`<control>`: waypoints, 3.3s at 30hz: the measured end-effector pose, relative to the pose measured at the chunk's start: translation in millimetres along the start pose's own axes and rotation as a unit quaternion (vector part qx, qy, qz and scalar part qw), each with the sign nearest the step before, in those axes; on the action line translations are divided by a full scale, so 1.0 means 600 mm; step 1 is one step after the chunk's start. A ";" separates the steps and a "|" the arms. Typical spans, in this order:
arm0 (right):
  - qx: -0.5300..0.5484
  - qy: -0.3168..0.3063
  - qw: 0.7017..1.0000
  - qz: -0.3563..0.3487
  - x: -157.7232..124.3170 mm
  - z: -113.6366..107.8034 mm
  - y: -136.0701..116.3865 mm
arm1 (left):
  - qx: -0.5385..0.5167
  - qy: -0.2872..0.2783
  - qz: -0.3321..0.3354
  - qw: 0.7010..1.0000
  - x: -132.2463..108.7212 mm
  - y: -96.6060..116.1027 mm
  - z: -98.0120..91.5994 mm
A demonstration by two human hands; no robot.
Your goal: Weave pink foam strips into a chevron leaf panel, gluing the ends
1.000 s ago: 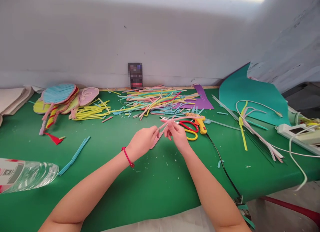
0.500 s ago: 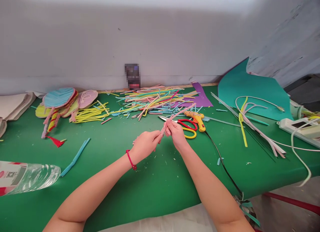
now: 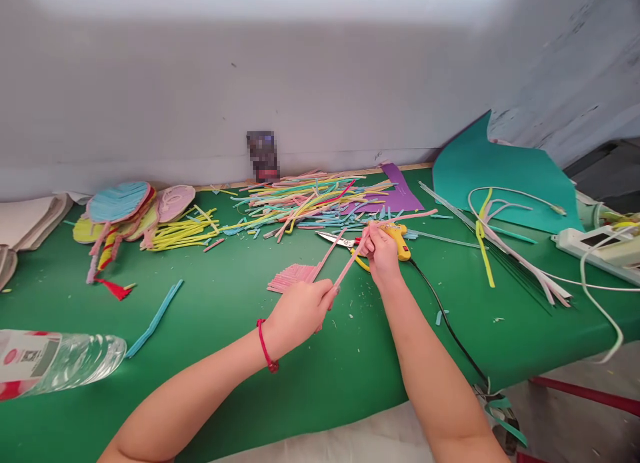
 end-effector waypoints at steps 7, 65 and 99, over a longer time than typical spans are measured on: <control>0.015 0.082 0.996 -0.038 0.025 -0.053 -0.017 | 0.096 -0.067 0.055 0.992 -0.044 0.026 -0.003; 0.244 0.034 0.969 -0.023 -0.007 -0.005 -0.050 | 0.264 0.155 -0.100 0.947 -0.009 -0.024 -0.093; -0.502 -0.397 0.716 -0.279 -0.131 0.139 -0.027 | 0.023 0.103 -0.060 0.993 -0.024 -0.156 -0.084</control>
Point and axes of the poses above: each hand's wrist, its own x-axis towards the middle knuckle, its own z-axis out of the palm, y = z × x, the point moved 6 cm from there along x, towards the middle knuckle, and after that the axes turned 9 degrees about -z, right-handed, at the moved point
